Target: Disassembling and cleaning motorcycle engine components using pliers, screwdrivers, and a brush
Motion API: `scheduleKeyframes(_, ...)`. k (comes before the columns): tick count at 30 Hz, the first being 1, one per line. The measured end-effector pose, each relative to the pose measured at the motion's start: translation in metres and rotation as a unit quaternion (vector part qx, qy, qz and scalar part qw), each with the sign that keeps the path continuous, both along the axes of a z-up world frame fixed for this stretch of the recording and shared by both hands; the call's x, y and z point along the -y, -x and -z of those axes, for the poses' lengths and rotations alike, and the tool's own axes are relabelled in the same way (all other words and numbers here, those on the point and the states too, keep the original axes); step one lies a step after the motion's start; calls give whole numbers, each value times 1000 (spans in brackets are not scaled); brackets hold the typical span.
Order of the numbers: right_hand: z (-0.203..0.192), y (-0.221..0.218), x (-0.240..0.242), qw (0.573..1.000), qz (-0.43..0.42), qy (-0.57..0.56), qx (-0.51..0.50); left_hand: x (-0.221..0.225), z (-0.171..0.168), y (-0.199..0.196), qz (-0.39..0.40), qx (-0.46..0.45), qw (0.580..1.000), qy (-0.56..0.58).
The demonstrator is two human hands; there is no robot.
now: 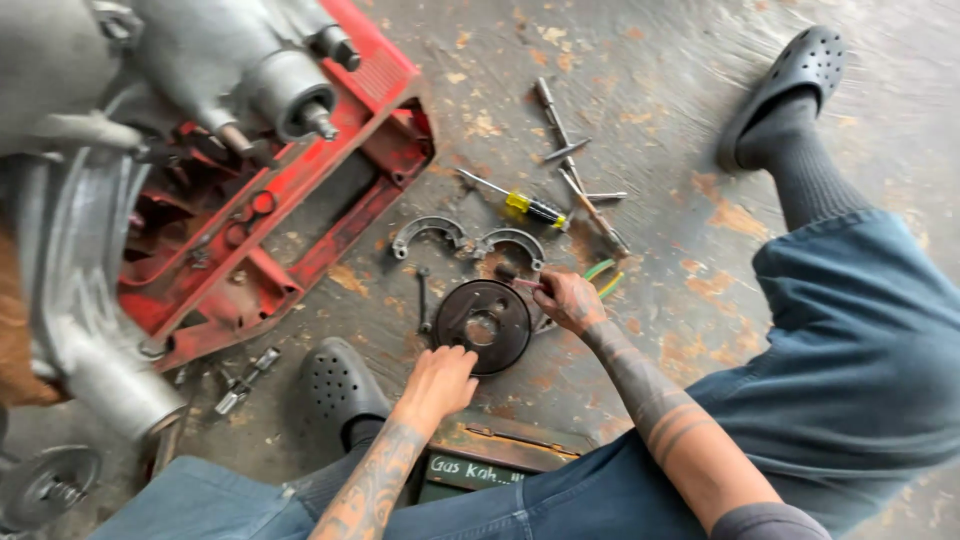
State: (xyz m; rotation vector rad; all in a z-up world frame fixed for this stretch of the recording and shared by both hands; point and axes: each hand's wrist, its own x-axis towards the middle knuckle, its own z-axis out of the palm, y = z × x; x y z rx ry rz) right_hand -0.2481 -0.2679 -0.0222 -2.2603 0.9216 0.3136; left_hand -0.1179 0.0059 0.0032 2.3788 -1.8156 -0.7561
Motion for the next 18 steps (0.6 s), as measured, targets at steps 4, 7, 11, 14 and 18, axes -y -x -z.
scheduleKeyframes(4, -4, 19, 20, 995, 73, -1, 68, -17, 37, -7, 2, 12, 998, -56)
scheduleKeyframes(7, -3, 32, 33, 981, 132, 32, 137, -12, 38, -28, -30, 58, 994, -86)
scheduleKeyframes(11, 14, 49, 49, 980, 157, 22, 119, 2, 42, -46, -70, 23, 995, -75)
scheduleKeyframes(14, 29, 50, 59, 980, 156, 28, 123, 14, 40, -48, -89, 10, 993, -72)
scheduleKeyframes(18, 29, 38, 58, 981, 145, 28, 129, 23, 51, -43, -65, 16, 995, -72)
